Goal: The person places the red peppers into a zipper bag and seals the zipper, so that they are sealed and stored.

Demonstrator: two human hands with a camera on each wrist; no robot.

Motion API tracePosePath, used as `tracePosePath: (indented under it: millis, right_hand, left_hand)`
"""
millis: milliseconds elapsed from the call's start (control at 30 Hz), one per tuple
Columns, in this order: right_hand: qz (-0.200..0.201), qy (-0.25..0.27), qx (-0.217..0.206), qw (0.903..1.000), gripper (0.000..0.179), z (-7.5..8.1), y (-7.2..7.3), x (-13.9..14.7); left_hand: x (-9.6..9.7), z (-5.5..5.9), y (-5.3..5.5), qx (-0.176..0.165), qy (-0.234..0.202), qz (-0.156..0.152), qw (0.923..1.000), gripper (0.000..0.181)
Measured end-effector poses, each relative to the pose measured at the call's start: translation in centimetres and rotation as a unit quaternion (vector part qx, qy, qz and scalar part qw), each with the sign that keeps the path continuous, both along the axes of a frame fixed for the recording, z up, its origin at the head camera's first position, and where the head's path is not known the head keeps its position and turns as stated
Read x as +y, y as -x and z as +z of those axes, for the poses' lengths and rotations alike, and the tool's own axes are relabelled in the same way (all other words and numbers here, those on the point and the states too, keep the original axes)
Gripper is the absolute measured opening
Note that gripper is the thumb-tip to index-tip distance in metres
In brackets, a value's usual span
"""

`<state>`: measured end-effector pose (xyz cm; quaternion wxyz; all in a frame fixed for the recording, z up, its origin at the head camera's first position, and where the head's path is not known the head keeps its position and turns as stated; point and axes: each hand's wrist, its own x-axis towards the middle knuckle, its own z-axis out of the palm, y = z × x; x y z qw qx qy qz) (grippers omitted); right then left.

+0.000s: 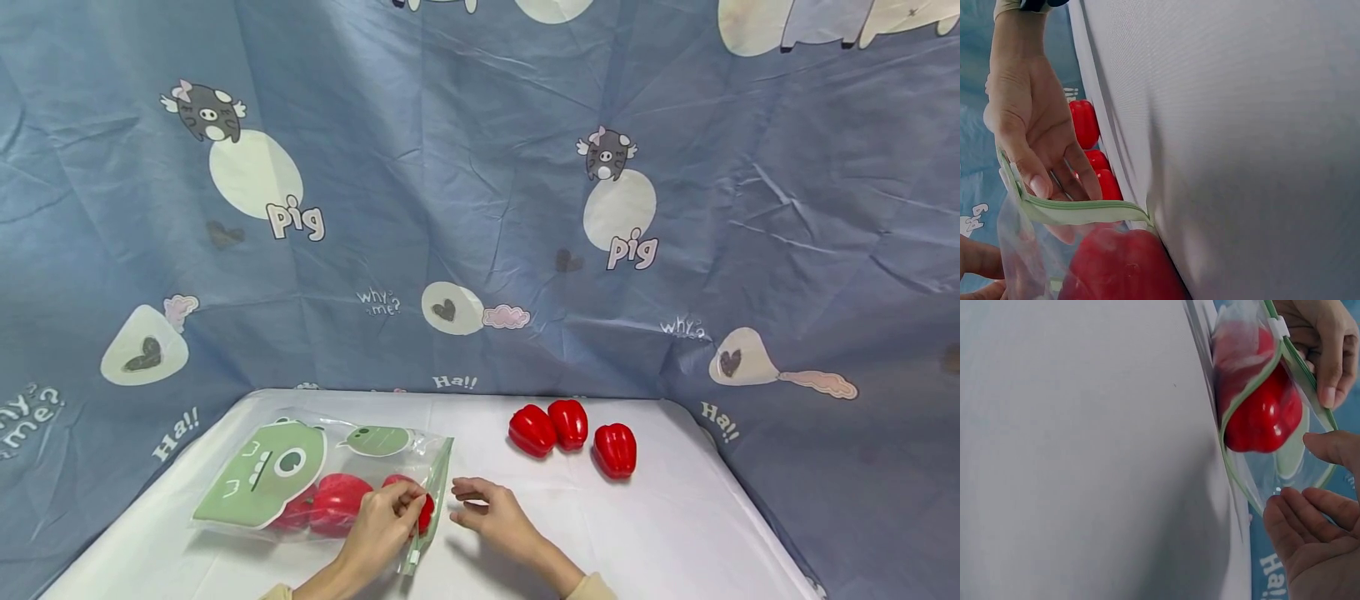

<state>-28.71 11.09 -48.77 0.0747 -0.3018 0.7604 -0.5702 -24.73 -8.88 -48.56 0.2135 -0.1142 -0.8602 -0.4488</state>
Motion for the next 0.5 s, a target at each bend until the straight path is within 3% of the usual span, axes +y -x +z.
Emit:
tracePosePath:
  millis: [233,500]
  right_hand:
    - [-0.038,0.003,0.004,0.9992,0.045,-1.6,1.7,1.8]
    - [-0.070,0.000,0.003,0.9975,0.050,-1.3,2.3,4.3]
  left_hand:
    - [0.1,-0.1,0.0,0.001,-0.005,0.000,1.0000,0.005]
    - [0.1,-0.1,-0.1,-0.001,-0.014,-0.008,0.9999,0.005]
